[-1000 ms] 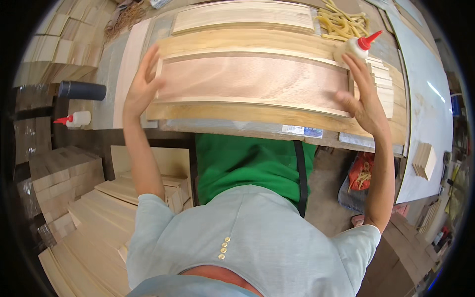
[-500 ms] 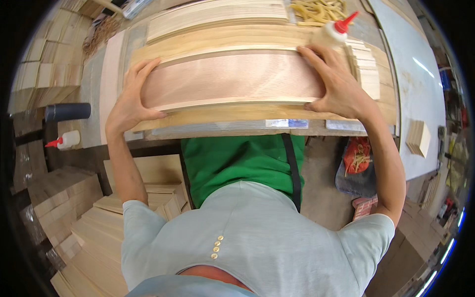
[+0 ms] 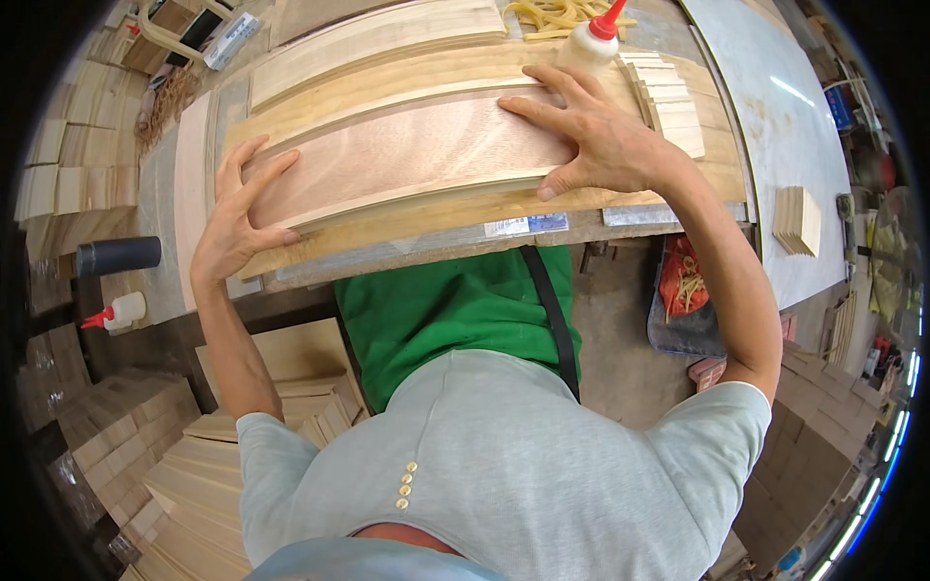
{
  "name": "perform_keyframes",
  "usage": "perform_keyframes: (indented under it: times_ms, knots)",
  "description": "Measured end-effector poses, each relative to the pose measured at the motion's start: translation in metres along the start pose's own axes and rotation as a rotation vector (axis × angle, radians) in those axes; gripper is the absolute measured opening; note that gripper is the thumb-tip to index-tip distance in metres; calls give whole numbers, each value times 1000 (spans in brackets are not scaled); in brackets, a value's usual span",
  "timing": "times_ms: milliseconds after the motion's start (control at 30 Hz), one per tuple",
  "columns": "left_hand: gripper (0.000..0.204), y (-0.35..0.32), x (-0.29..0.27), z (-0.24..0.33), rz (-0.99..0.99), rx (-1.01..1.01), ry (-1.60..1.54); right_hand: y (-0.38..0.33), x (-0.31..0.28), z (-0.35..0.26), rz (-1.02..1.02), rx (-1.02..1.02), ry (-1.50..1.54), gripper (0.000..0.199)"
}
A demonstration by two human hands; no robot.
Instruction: The recorder is assembling and gluing wooden box components in a factory setting.
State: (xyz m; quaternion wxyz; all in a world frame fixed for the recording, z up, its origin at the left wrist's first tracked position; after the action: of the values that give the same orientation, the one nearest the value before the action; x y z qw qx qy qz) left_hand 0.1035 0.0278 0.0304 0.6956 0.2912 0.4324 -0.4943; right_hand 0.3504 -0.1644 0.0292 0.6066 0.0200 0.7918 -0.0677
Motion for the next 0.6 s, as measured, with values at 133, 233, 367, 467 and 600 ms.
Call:
perform_keyframes:
  times_ms: [133, 233, 367, 467, 600]
  knots:
    - [102, -10, -8, -10, 170, 84, -257, -6, -12, 7, 106, -32, 242, 91]
    - [98, -30, -12, -44, 430, -19, -780, -40, -13, 75, 414, 410, 663, 59]
    - [73, -48, 21, -83, 335, -283, -855, -51, 23, 83, 92, 642, 883, 63]
    - [68, -53, 23, -85, 289, -289, -743, -59, 49, 84, -132, 777, 876, 66]
    - [66, -61, 24, -74, 292, -337, -733, -73, 60, 71, -187, 714, 1085, 70]
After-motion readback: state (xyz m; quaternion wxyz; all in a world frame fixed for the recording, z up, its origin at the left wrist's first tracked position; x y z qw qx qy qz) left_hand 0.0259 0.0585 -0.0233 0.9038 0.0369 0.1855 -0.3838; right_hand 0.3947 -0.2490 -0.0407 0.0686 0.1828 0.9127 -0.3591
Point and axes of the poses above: each hand's wrist, its own y-axis towards the middle knuckle, its own x-axis out of the palm, z = x × y, the point moved 10 cm from there along y, towards the middle knuckle, and after that the axes turned 6 degrees about x, right-handed, at the moved point
